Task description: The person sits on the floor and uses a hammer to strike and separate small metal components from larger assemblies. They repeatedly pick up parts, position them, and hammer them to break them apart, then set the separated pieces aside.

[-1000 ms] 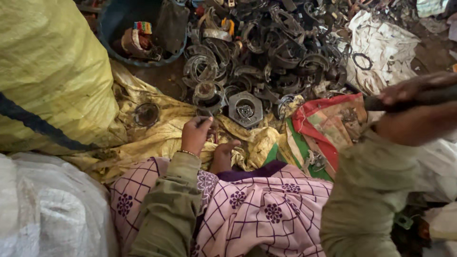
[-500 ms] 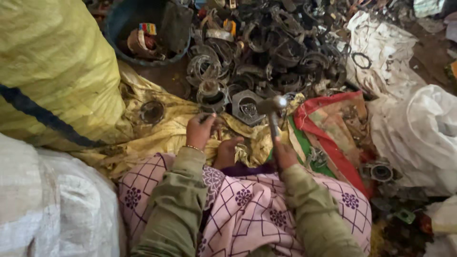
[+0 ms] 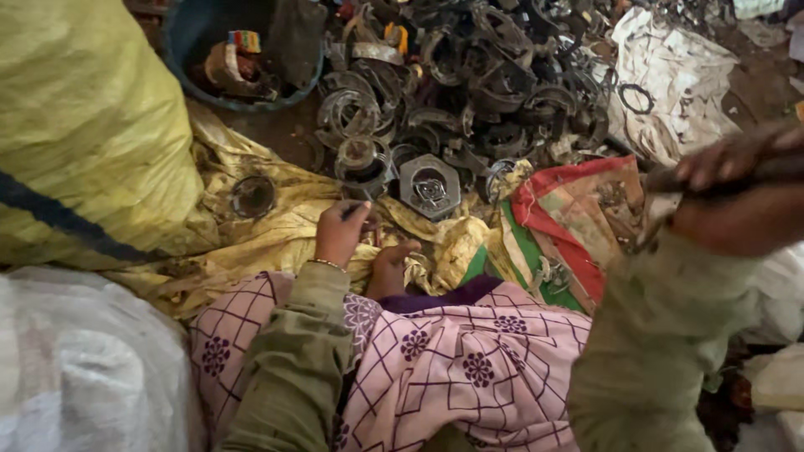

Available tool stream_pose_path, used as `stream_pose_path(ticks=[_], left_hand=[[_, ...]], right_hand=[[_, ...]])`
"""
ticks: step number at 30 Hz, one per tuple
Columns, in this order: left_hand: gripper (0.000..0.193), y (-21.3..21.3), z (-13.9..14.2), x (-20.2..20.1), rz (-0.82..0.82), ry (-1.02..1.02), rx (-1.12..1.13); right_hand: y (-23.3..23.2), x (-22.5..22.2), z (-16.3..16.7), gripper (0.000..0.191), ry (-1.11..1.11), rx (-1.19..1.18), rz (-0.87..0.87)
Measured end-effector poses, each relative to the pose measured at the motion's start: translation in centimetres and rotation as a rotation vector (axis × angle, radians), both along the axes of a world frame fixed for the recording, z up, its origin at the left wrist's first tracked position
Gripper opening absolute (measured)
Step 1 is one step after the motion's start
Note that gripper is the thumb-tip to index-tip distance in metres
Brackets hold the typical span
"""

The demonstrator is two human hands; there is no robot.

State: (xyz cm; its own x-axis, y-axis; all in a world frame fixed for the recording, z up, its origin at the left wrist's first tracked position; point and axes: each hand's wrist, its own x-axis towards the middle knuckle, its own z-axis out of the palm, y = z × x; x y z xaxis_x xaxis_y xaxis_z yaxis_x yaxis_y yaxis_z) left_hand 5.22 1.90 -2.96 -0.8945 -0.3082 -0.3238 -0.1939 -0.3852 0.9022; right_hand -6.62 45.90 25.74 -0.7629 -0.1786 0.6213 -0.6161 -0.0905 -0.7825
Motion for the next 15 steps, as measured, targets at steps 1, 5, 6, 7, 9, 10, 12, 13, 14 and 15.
stream_pose_path(ticks=[1, 5, 6, 7, 9, 10, 12, 13, 14, 15], left_hand=[[0.022, 0.1, 0.2, -0.1, -0.001, -0.009, 0.007], [0.022, 0.3, 0.7, -0.3, 0.019, -0.022, 0.047], [0.022, 0.3, 0.8, -0.2, 0.015, -0.009, 0.051], [0.022, 0.3, 1.0, 0.1, 0.007, 0.005, 0.056], [0.022, 0.2, 1.6, 0.7, 0.009, -0.004, -0.047], [0.022, 0.4, 1.8, 1.1, 0.008, -0.006, -0.096], [0.022, 0.1, 2.4, 1.9, 0.019, -0.055, -0.160], [0.022, -0.1, 2.5, 2.2, 0.025, -0.082, -0.186], [0.022, -0.2, 2.5, 2.5, 0.027, -0.057, -0.198], [0.022, -0.3, 2.5, 2.4, 0.033, -0.025, -0.211]], right_hand=[[-0.1, -1.7, 0.2, 0.069, 0.056, 0.036, -0.028], [-5.9, -0.5, -9.7, 0.065, 0.231, 0.346, -0.526], [-8.6, 1.2, -14.1, 0.064, 0.114, 0.502, -0.593], [-10.9, 2.8, -18.1, 0.063, -0.025, 0.672, -0.611], [-13.7, 6.5, -24.3, 0.061, -0.543, 1.117, -0.407], [-13.7, 7.4, -25.8, 0.060, -0.717, 1.172, -0.324], [-13.4, 8.9, -26.9, 0.059, -0.827, 1.004, -0.325], [-12.8, 9.2, -26.9, 0.058, -0.859, 0.905, -0.333], [-12.0, 9.5, -26.6, 0.057, -0.902, 0.792, -0.340], [-11.1, 9.7, -26.7, 0.056, -0.834, 0.723, -0.371]])
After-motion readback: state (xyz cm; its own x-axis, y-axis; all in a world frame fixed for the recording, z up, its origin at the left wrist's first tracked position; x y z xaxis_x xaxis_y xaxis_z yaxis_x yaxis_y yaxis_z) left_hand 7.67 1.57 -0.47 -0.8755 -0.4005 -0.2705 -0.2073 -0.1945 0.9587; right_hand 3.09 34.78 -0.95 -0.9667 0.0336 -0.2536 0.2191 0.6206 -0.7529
